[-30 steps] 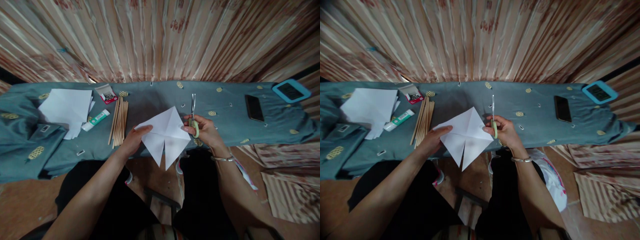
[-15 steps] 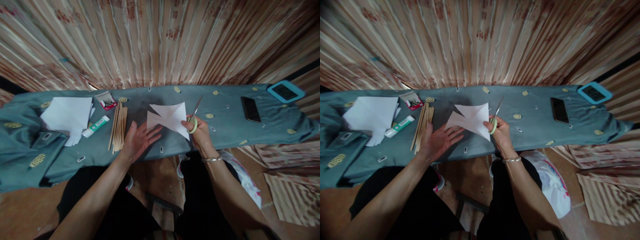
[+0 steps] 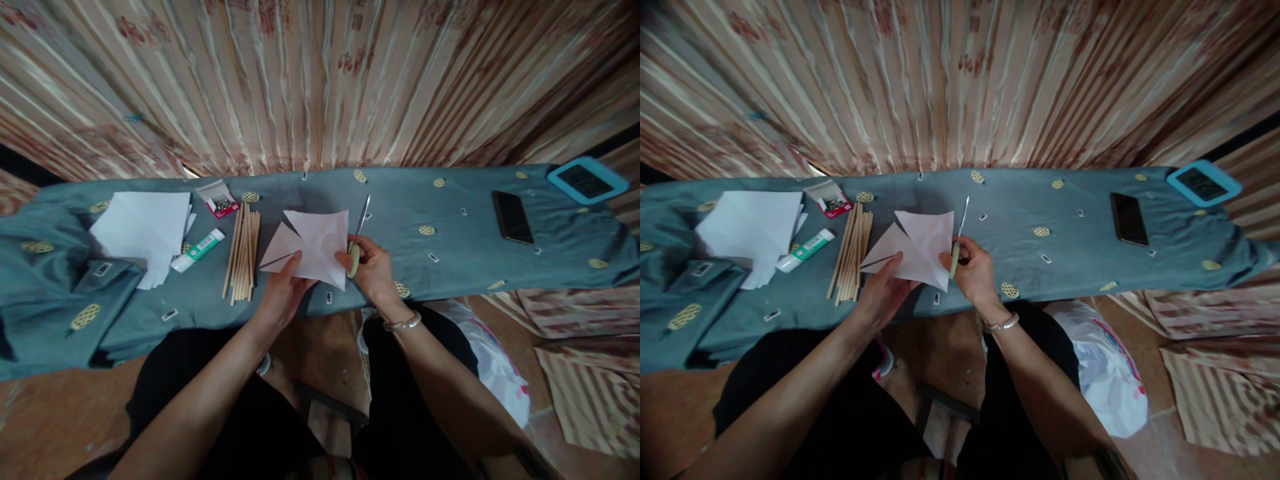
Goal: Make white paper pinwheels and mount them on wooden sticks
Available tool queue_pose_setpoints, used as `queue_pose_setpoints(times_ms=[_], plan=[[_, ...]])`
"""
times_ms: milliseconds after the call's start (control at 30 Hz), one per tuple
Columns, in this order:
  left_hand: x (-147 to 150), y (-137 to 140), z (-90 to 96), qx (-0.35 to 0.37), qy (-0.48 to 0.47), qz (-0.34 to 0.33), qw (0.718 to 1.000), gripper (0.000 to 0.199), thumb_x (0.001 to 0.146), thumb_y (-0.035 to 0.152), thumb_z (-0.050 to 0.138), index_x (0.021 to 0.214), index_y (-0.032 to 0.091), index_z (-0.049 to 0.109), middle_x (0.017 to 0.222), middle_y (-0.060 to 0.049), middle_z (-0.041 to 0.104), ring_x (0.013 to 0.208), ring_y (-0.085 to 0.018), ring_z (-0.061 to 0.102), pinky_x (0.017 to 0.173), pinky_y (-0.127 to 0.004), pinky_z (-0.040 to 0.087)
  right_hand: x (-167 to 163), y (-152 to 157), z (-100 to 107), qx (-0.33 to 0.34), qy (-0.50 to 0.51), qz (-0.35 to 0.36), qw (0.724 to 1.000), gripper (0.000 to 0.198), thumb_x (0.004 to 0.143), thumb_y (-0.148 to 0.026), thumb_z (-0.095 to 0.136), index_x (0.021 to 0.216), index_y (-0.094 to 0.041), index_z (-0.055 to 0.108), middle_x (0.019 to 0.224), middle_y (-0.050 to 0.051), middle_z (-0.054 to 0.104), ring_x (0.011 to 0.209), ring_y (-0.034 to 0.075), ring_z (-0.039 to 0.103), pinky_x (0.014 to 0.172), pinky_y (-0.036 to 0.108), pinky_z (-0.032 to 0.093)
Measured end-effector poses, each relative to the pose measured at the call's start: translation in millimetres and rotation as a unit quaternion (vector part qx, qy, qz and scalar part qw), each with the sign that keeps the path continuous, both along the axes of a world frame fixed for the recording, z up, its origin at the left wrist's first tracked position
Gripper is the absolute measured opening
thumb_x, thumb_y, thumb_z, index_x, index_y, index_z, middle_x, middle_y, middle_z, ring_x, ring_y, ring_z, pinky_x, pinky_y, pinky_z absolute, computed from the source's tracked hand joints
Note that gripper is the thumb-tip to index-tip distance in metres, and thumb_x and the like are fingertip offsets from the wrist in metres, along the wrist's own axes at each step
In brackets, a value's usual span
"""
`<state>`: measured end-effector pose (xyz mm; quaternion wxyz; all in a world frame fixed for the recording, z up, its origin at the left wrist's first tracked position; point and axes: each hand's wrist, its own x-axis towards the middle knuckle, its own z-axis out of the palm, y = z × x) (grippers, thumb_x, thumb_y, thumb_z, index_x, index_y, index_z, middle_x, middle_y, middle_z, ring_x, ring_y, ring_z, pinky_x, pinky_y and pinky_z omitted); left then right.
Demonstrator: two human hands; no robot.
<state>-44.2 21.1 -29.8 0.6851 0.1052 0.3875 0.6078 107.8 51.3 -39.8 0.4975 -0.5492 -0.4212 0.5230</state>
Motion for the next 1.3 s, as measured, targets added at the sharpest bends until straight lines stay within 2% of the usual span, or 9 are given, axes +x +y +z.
queue_pose_setpoints(times_ms=[167,300,467,567,733,900,1000,1100,1300], plan=[[-9,7,-0.7,-0.026,0.005,0.045,0.999,0.029,0.096,0.017,0.056,0.124,0.020,0.061,0.098,-0.004,0.075,0.086,-0.017,0.072,0.085,-0.031,0.062,4,-3,3,0.005,-0.007,0.039,0.999,0.042,0.055,-0.044,0.087,0.085,-0.021,0.068,0.066,-0.004,0.064,0.060,0.012,0.053,0.057,0.026,0.043],[-19,16,8.1,-0.012,0.007,0.079,0.997,0.027,0.098,0.019,0.053,0.124,0.023,0.062,0.099,-0.003,0.075,0.086,-0.016,0.072,0.078,-0.027,0.062,20,-11,14,-0.011,-0.018,0.138,0.990,0.047,0.070,-0.061,0.077,0.090,-0.020,0.070,0.068,-0.001,0.066,0.061,0.013,0.054,0.057,0.026,0.043],[-32,26,19.1,-0.006,0.035,0.134,0.990,0.023,0.099,0.020,0.053,0.119,0.023,0.065,0.104,-0.002,0.075,0.094,-0.015,0.072,0.082,-0.026,0.061,40,-24,25,-0.101,-0.054,0.342,0.933,0.059,0.069,-0.067,0.077,0.095,-0.014,0.071,0.074,0.004,0.071,0.062,0.012,0.056,0.057,0.025,0.043],[-33,27,21.1,-0.010,0.048,0.147,0.988,0.023,0.100,0.019,0.051,0.116,0.022,0.066,0.106,-0.002,0.075,0.102,-0.017,0.071,0.089,-0.029,0.059,43,-31,23,-0.137,-0.046,0.400,0.905,0.061,0.069,-0.068,0.076,0.096,-0.014,0.071,0.075,0.004,0.072,0.061,0.011,0.059,0.058,0.024,0.044],[-29,22,20.5,0.011,0.055,0.119,0.991,0.029,0.100,0.021,0.050,0.126,0.023,0.062,0.115,-0.001,0.073,0.120,-0.022,0.064,0.097,-0.037,0.057,38,-37,17,-0.138,-0.031,0.421,0.896,0.053,0.078,-0.061,0.074,0.101,-0.014,0.070,0.078,0.005,0.074,0.064,0.011,0.061,0.060,0.022,0.046],[-25,19,22.4,0.018,0.053,0.109,0.992,0.031,0.100,0.021,0.051,0.126,0.031,0.064,0.103,0.002,0.074,0.103,-0.017,0.070,0.094,-0.031,0.058,31,-36,17,-0.132,-0.036,0.407,0.903,0.050,0.077,-0.060,0.075,0.096,-0.014,0.071,0.073,0.004,0.073,0.060,0.011,0.059,0.055,0.022,0.044],[-24,19,23.1,0.023,0.043,0.111,0.993,0.032,0.102,0.018,0.047,0.126,0.029,0.063,0.095,0.003,0.074,0.085,-0.013,0.070,0.093,-0.031,0.058,29,-36,18,-0.131,-0.037,0.406,0.904,0.050,0.075,-0.061,0.076,0.094,-0.014,0.070,0.071,0.003,0.072,0.058,0.010,0.057,0.054,0.021,0.043],[-24,18,23.2,0.024,0.037,0.112,0.993,0.032,0.103,0.016,0.044,0.126,0.027,0.064,0.090,0.004,0.073,0.078,-0.011,0.069,0.091,-0.030,0.058,27,-36,20,-0.128,-0.032,0.407,0.904,0.050,0.075,-0.061,0.076,0.091,-0.015,0.070,0.070,0.002,0.071,0.058,0.010,0.056,0.056,0.022,0.043],[-23,16,22.4,0.015,0.041,0.107,0.993,0.032,0.101,0.016,0.048,0.126,0.028,0.064,0.094,0.002,0.074,0.096,-0.017,0.070,0.092,-0.033,0.059,26,-36,22,-0.126,-0.031,0.408,0.904,0.050,0.074,-0.063,0.075,0.086,-0.015,0.069,0.068,0.002,0.069,0.057,0.009,0.055,0.056,0.022,0.043]])
